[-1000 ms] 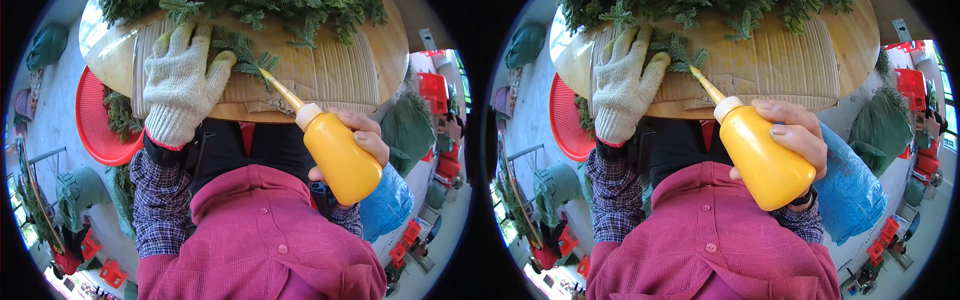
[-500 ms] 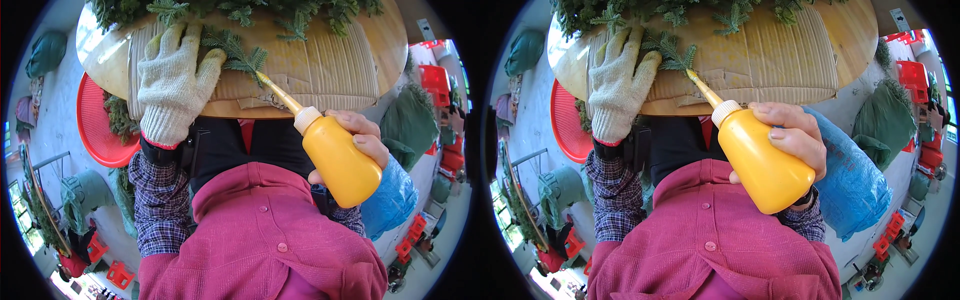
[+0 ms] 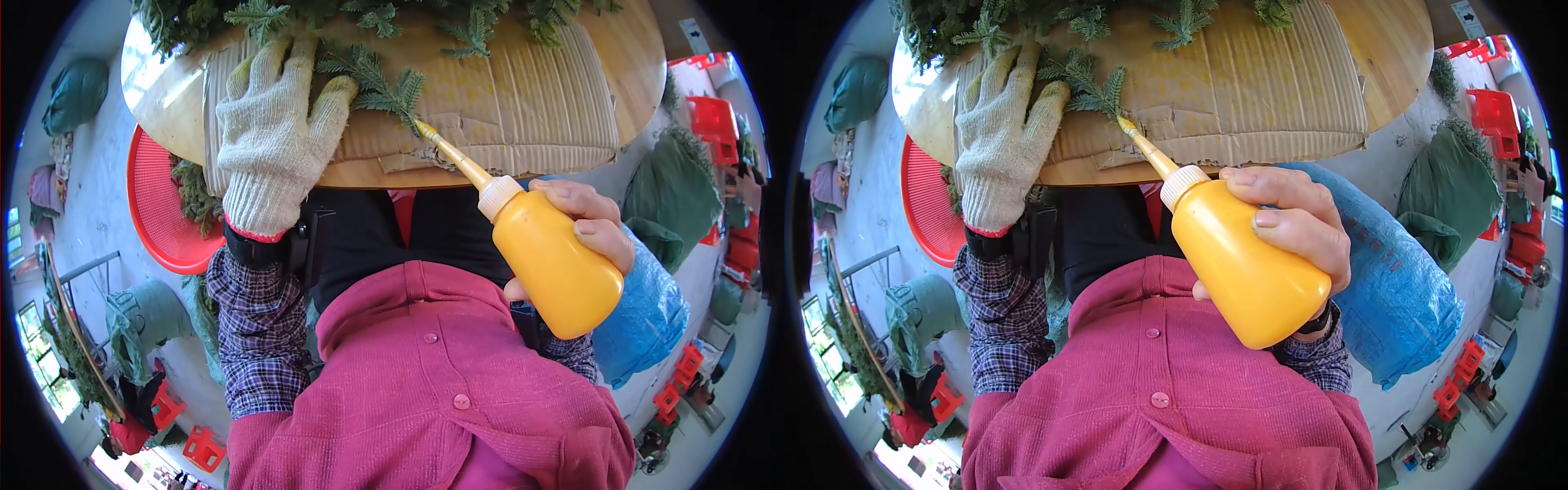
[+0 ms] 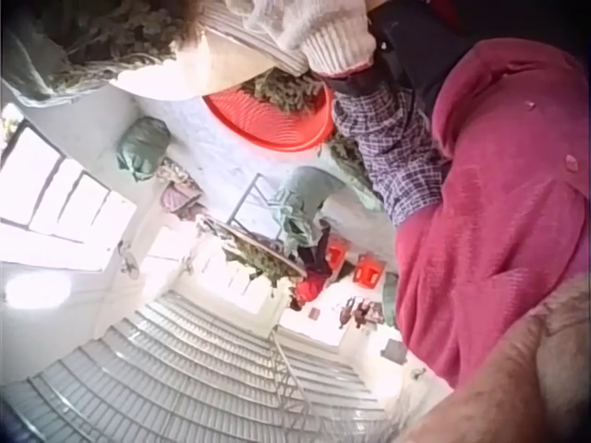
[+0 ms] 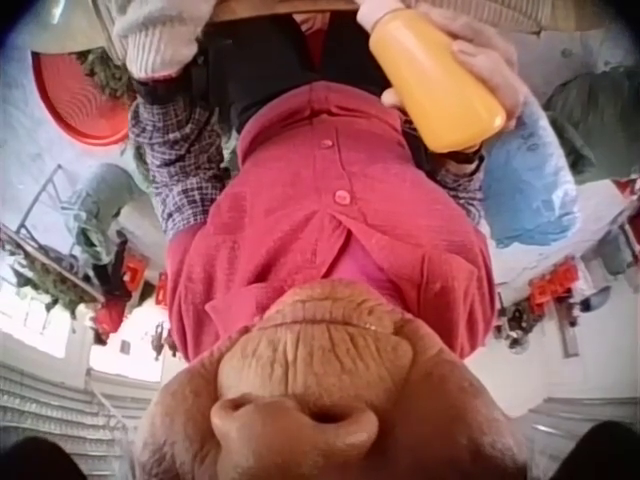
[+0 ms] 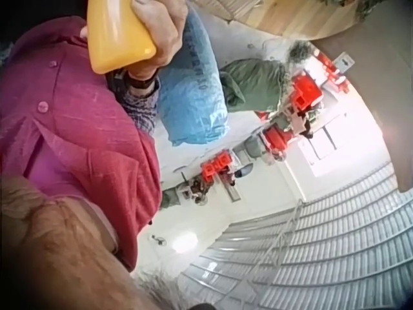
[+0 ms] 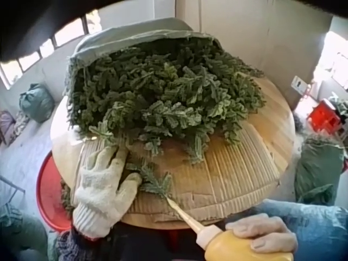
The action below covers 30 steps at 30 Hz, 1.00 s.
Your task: The person applies glue from a yellow squeeze bottle onto a small branch and presses it onto a larger wreath on a cardboard-covered table. They repeat this process, picking up new branches from a red basket to add to the arrangement.
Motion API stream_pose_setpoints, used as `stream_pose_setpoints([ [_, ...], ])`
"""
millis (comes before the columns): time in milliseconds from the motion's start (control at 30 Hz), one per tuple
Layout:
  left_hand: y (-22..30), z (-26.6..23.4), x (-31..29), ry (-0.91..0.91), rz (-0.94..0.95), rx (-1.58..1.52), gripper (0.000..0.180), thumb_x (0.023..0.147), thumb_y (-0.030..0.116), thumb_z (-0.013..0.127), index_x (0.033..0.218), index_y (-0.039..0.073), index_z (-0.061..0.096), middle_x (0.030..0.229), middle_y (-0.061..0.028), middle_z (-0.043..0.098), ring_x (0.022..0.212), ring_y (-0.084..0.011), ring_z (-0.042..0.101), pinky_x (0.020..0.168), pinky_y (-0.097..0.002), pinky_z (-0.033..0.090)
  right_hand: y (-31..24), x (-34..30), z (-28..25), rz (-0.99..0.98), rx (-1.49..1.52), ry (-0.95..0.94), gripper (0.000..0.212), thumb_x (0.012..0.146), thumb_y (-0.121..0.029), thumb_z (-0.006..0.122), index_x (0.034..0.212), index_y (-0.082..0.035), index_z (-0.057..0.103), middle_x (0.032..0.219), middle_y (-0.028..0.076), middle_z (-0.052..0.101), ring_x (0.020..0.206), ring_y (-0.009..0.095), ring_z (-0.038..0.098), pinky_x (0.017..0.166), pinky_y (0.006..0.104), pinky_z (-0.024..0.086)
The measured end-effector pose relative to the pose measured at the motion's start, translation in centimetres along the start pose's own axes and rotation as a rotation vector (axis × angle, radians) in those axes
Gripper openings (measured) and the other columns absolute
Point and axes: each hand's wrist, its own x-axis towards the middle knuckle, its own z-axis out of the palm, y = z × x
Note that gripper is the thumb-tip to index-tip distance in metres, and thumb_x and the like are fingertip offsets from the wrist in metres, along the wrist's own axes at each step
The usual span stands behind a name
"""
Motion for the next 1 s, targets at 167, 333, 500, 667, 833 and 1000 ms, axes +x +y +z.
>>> stream_pose_setpoints([
  [167,-0.1,0.0,0.0,-0.011,0.017,0.002,0.032,0.082,0.016,0.062,0.114,0.012,0.063,0.142,-0.0206,0.053,0.127,-0.0425,0.052,0.104,-0.0533,0.042,0.2,-0.2,0.0,-0.019,0.021,0.024,0.068,0.070,-0.023,0.095,0.120,-0.008,0.051,0.116,0.021,0.063,0.100,0.034,0.068,0.084,0.0433,0.060],
  [333,-0.2,0.2,0.2,0.030,0.017,0.028,0.024,0.083,0.019,0.065,0.106,0.014,0.069,0.136,-0.0189,0.057,0.123,-0.0405,0.054,0.097,-0.0514,0.047,-0.3,-0.3,-0.1,0.021,0.026,0.025,0.069,0.070,-0.023,0.095,0.120,-0.008,0.051,0.115,0.021,0.064,0.100,0.034,0.068,0.084,0.0428,0.060],
  [500,0.0,-0.2,0.3,-0.046,-0.031,-0.024,0.029,0.081,0.016,0.062,0.109,0.010,0.064,0.139,-0.0212,0.055,0.126,-0.0425,0.052,0.103,-0.0535,0.042,-0.1,-0.4,-1.1,0.026,0.039,-0.006,0.072,0.069,-0.025,0.096,0.122,-0.008,0.050,0.117,0.022,0.063,0.101,0.034,0.068,0.083,0.0428,0.060],
  [667,-0.2,-0.3,0.4,-0.044,-0.123,-0.129,0.035,0.081,0.015,0.067,0.115,0.010,0.065,0.138,-0.0209,0.055,0.126,-0.0417,0.052,0.104,-0.0528,0.042,0.0,0.1,-3.8,0.031,0.057,-0.056,0.083,0.069,-0.029,0.096,0.131,-0.009,0.045,0.122,0.022,0.061,0.106,0.035,0.067,0.086,0.0435,0.059],
  [833,0.5,-0.6,1.1,0.111,-0.293,-0.266,0.043,0.082,0.018,0.073,0.125,0.010,0.066,0.135,-0.0179,0.058,0.122,-0.0400,0.055,0.103,-0.0485,0.044,1.5,-0.2,-6.9,0.027,0.082,-0.160,0.092,0.070,-0.031,0.096,0.139,-0.009,0.039,0.127,0.023,0.059,0.111,0.036,0.065,0.092,0.0454,0.056],
  [1000,0.5,-0.2,1.8,0.031,-0.222,-0.409,0.042,0.083,0.017,0.073,0.124,0.010,0.068,0.125,-0.0143,0.065,0.119,-0.0370,0.058,0.102,-0.0449,0.046,2.0,-0.4,-7.3,0.045,0.022,-0.173,0.096,0.070,-0.035,0.095,0.143,-0.010,0.037,0.130,0.025,0.058,0.115,0.037,0.064,0.097,0.0469,0.053],
])
